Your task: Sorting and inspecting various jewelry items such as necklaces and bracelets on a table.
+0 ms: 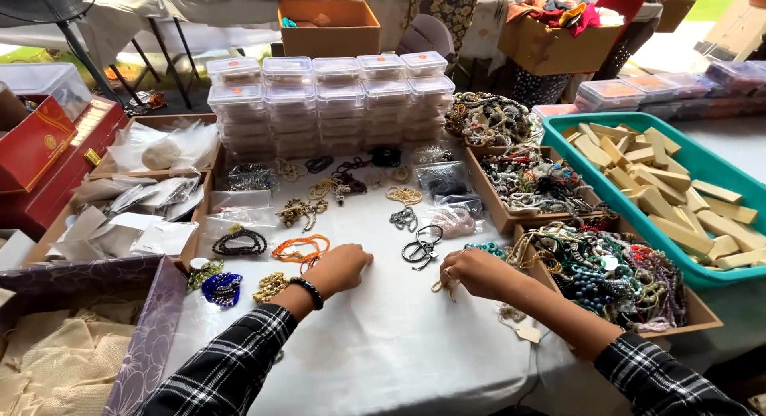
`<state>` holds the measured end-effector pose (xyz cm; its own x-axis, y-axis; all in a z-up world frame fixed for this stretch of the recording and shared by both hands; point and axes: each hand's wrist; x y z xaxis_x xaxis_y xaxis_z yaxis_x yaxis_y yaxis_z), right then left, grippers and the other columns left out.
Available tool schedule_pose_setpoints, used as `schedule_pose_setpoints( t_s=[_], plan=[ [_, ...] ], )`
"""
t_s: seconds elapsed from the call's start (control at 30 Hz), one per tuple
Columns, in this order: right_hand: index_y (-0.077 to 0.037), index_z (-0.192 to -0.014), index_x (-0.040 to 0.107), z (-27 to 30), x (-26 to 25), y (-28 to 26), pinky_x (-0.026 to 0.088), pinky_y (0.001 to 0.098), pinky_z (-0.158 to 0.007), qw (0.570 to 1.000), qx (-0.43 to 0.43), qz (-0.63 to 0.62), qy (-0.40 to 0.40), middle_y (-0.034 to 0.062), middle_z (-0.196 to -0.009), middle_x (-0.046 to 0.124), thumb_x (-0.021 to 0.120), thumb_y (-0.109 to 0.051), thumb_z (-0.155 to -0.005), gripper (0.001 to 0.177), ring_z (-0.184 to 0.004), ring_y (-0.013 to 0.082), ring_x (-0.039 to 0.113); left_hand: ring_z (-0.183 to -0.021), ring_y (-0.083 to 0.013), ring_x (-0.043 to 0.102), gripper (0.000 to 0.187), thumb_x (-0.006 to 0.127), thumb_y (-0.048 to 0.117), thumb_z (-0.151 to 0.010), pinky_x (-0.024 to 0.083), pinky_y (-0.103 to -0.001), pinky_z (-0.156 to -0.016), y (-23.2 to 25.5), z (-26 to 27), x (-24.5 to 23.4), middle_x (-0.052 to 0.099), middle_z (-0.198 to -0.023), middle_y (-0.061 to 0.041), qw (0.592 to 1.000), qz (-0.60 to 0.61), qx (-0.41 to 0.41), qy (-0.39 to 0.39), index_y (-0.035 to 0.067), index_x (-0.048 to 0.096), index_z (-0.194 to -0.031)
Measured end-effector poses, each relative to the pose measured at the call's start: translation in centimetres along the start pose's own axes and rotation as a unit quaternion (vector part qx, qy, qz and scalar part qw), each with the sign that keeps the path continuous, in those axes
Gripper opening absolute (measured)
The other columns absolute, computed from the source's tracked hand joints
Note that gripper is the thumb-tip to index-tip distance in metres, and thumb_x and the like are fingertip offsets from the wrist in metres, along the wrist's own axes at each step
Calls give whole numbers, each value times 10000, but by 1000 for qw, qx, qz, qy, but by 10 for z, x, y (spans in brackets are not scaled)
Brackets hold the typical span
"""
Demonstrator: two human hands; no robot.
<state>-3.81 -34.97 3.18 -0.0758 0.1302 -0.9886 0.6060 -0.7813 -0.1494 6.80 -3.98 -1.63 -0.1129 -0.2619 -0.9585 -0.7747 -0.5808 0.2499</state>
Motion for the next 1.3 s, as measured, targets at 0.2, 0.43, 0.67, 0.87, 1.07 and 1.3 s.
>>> schedule_pose_setpoints(
  t_s=[0.2, 0.43, 0.67, 0.87, 1.07, 1.3],
  plan=[
    [-99, -1122, 762, -45, -12, -22, 551, 412, -956, 994, 110, -27, 6, 90, -1205, 720, 528, 45, -800, 423, -1066, 286, 695, -1049, -326, 676, 307, 630, -63, -804, 546, -412, -926, 48, 71, -4, 726, -1108, -130, 984, 150, 93, -41, 95, 781, -1020],
    [-86, -1259, 693, -86, 43, -9, 515, 462, -943, 981, 170, -53, 77, 191, -1376, 577, 796, -263, -810, 493, -1096, 380, 634, -1215, -283, 610, 266, 695, 5, -836, 498, -389, -1059, 67, 144, -51, 717, -1203, -72, 979, 155, 51, -125, 123, 746, -1069],
    [-157, -1210, 746, -45, 35, -65, 545, 421, -977, 993, 57, -104, 11, 77, -1441, 597, 713, -228, -881, 338, -1081, 316, 699, -1410, -479, 382, 615, 768, 89, -752, 374, -493, -1071, 70, 129, -35, 478, -1466, -258, 985, 116, 123, -26, 93, 610, -1347],
    [-72, -1262, 683, 52, 34, -78, 516, 411, -1020, 995, -99, -23, -21, 106, -1484, 581, 602, -54, -909, 363, -1337, 301, 564, -1341, -327, 555, 308, 633, 94, -976, 454, -415, -1101, 62, 174, -4, 656, -1379, -140, 986, 98, 131, 33, 50, 677, -1278],
    [-134, -1292, 670, 121, 28, -48, 482, 385, -1049, 993, 26, -79, -88, 51, -1479, 570, 591, -119, -937, 364, -1348, 260, 537, -1181, -290, 634, 256, 614, 14, -890, 544, -372, -954, 59, 203, -42, 685, -1209, -118, 996, 47, 71, -14, 21, 686, -1135],
    [-147, -1242, 738, 79, -6, -41, 496, 404, -1044, 985, 50, -159, -38, 68, -1351, 696, 696, -177, -885, 361, -1290, 297, 589, -1081, -264, 654, 299, 658, 34, -840, 552, -383, -917, 57, 193, -57, 674, -1235, -60, 994, 33, -83, -63, 104, 692, -1129]
  ],
)
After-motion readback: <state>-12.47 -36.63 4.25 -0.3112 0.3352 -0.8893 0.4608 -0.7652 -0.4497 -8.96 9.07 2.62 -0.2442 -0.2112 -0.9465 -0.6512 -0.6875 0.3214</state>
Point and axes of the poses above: each hand's wrist, its own z-axis away from the middle knuckle, its own x-axis out of the palm, y = z × x
